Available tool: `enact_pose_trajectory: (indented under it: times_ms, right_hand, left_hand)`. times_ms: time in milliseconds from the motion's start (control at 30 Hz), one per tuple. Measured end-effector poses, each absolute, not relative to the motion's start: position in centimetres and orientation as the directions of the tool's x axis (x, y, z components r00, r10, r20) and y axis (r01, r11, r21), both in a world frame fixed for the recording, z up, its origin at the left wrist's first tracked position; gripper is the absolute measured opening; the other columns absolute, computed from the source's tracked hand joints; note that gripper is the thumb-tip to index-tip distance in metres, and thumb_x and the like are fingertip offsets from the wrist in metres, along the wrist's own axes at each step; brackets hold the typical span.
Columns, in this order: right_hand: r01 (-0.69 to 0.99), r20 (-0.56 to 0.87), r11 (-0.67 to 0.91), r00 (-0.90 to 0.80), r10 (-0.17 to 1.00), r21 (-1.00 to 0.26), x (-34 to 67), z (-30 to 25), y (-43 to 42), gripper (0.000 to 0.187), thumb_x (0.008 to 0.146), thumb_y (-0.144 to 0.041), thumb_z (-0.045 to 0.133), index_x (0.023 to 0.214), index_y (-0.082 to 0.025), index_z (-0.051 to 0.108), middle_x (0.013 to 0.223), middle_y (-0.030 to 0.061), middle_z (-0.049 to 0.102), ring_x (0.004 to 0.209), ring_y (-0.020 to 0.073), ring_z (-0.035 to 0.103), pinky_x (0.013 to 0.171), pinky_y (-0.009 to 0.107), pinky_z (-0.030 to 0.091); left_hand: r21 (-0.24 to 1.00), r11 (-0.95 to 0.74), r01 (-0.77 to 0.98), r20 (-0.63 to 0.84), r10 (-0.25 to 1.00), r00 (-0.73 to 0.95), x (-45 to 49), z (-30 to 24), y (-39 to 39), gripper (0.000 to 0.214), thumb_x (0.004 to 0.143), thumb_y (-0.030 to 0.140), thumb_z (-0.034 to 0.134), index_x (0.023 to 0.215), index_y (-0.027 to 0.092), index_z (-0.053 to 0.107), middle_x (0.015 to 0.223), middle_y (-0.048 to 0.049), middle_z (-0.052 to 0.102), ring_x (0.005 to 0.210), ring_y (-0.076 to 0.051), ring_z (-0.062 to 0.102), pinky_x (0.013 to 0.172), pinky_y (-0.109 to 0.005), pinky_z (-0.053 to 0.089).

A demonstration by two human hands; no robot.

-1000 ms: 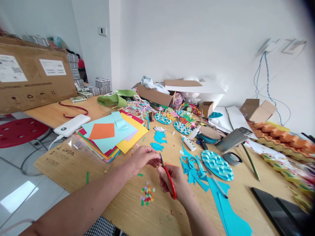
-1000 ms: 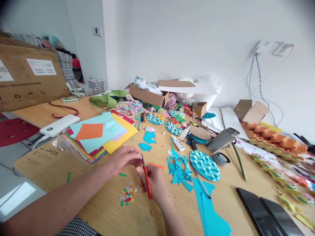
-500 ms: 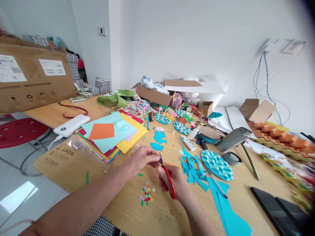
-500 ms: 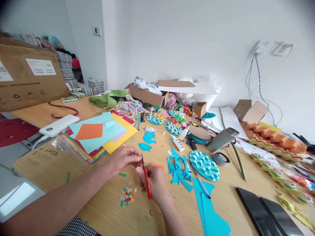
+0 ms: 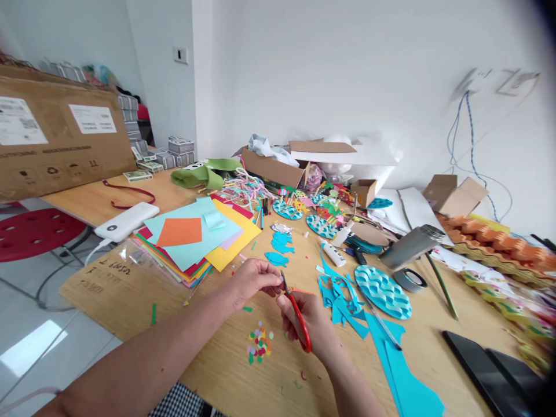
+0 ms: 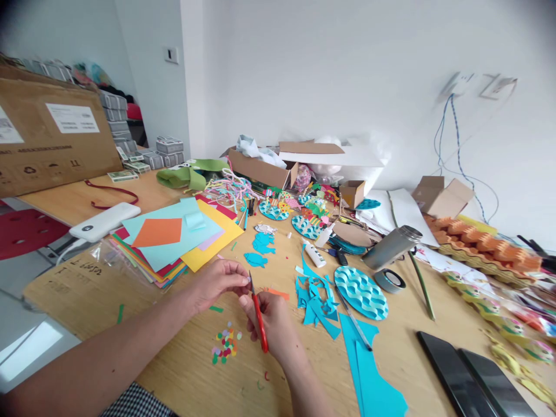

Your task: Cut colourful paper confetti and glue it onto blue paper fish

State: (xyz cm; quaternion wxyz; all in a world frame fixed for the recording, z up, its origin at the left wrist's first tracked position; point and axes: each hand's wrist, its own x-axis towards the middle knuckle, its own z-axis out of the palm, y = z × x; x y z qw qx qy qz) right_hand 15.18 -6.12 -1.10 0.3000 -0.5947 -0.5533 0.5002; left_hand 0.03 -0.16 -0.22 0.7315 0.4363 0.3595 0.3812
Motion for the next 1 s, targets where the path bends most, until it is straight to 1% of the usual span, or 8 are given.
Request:
enact_pose_trajectory:
  times_ms: [367,567,800,1000]
  right_hand:
    - [0.348,-0.253,-0.204,-0.101,0.962,-0.915,15.22,-1.34,-5.98,0.053,0.071,-0.066,0.064,0.057,-0.019,0.048,0.044,-0.0019,0.055,0.033,0.0085,0.049,0.033,0.017,0.03]
    - [0.347,-0.255,-0.208,-0.094,0.962,-0.914,15.16,-1.24,-6.0,0.052,0.071,-0.067,0.064,0.057,-0.019,0.048,0.043,-0.0024,0.054,0.033,0.0084,0.048,0.033,0.018,0.03]
    - [0.363,-0.256,-0.207,-0.092,0.962,-0.908,15.13,-1.08,-6.1,0.052,0.072,-0.066,0.064,0.057,-0.019,0.047,0.043,-0.0021,0.055,0.033,0.0086,0.049,0.033,0.017,0.03]
    - [0.368,-0.259,-0.206,-0.1,0.961,-0.907,15.09,-0.97,-6.03,0.052,0.072,-0.066,0.063,0.057,-0.019,0.047,0.043,-0.0023,0.054,0.034,0.0084,0.049,0.033,0.017,0.03]
  left_hand:
    - [0.909,0.329,-0.256,-0.191,0.874,0.447,-0.06,-0.4,0.0,0.02,0.053,0.028,0.073,0.064,0.012,0.066,0.061,-0.004,0.068,0.059,-0.014,0.062,0.063,-0.029,0.049]
    - [0.91,0.338,-0.238,-0.206,0.87,0.448,0.09,-0.43,-0.16,0.019,0.051,0.023,0.074,0.065,0.013,0.066,0.06,-0.0013,0.066,0.057,-0.012,0.059,0.062,-0.026,0.047]
    - [0.917,0.313,-0.245,-0.181,0.877,0.444,0.06,-0.47,-0.06,0.021,0.053,0.028,0.075,0.064,0.012,0.066,0.06,-0.0032,0.068,0.058,-0.014,0.061,0.063,-0.029,0.049]
    - [0.914,0.316,-0.253,-0.179,0.877,0.447,0.0,-0.62,-0.01,0.023,0.053,0.028,0.076,0.065,0.012,0.065,0.061,-0.0031,0.068,0.057,-0.014,0.061,0.063,-0.028,0.049]
